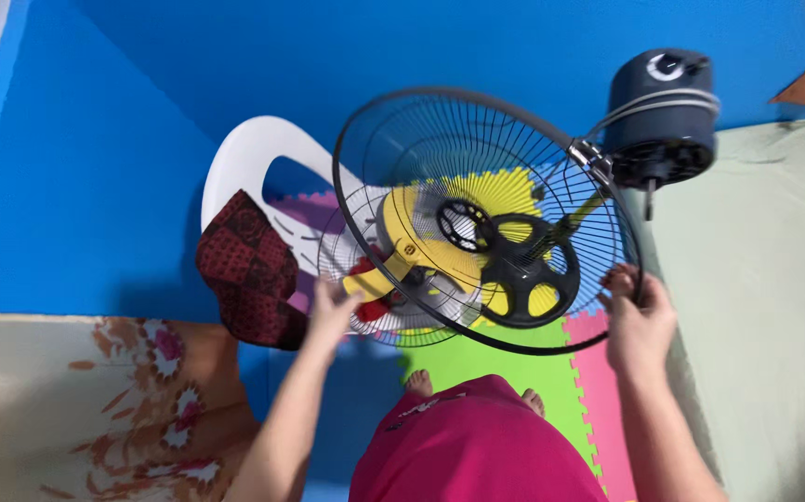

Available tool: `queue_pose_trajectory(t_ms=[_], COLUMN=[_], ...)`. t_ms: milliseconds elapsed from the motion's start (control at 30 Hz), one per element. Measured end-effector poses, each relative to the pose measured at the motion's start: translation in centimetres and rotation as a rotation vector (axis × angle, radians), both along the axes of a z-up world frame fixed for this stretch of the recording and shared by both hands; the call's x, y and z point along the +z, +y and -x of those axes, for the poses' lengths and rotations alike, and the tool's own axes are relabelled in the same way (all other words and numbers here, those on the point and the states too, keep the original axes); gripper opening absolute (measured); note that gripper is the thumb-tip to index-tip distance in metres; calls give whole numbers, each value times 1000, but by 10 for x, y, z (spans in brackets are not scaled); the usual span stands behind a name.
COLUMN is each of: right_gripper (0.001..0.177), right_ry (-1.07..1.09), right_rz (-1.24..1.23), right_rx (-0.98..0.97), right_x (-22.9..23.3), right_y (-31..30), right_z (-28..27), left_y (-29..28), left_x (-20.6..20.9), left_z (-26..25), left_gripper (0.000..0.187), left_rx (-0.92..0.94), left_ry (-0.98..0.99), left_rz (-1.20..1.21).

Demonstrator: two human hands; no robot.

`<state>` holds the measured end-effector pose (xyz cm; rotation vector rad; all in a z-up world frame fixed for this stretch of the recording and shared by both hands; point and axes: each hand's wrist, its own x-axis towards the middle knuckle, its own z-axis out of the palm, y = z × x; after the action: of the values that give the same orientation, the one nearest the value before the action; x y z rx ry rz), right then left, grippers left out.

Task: The person disassembles a standing fan by first removing the front grille, then unscrewing the central nut to detach the fan blades, and finally removing the rear grille. The components are placed on a nearby chair.

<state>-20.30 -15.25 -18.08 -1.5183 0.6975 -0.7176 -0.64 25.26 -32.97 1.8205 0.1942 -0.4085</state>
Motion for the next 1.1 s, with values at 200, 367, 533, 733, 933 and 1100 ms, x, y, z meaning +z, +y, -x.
queue_pose_trajectory(t_ms=[200, 367, 533, 733, 933, 1100], right_gripper=[15, 19, 21, 30, 58, 62], right_ry=[56, 137, 230, 317, 124, 283], right_rz=[-230, -551, -788, -1078, -1123, -1086], right_rx=[-93, -118, -136, -121, 112, 95], right_x=[-45, -88, -154, -247, -218, -263], right_y=[64, 86, 75, 34, 40, 72], right_z=[-35, -44, -46, -41, -31, -21], left_y=[19, -4, -17, -24, -33, -32], left_x=[-129, -154, -130, -103, -95, -63], left_z=[71, 99, 96, 79, 65, 57], left_gripper=[71, 54, 59, 77, 81, 84], left_rx=[19, 185, 307, 368, 424, 486], left_ry=[732, 845, 795, 640, 622, 645], left_rz=[359, 596, 862, 893, 883, 916])
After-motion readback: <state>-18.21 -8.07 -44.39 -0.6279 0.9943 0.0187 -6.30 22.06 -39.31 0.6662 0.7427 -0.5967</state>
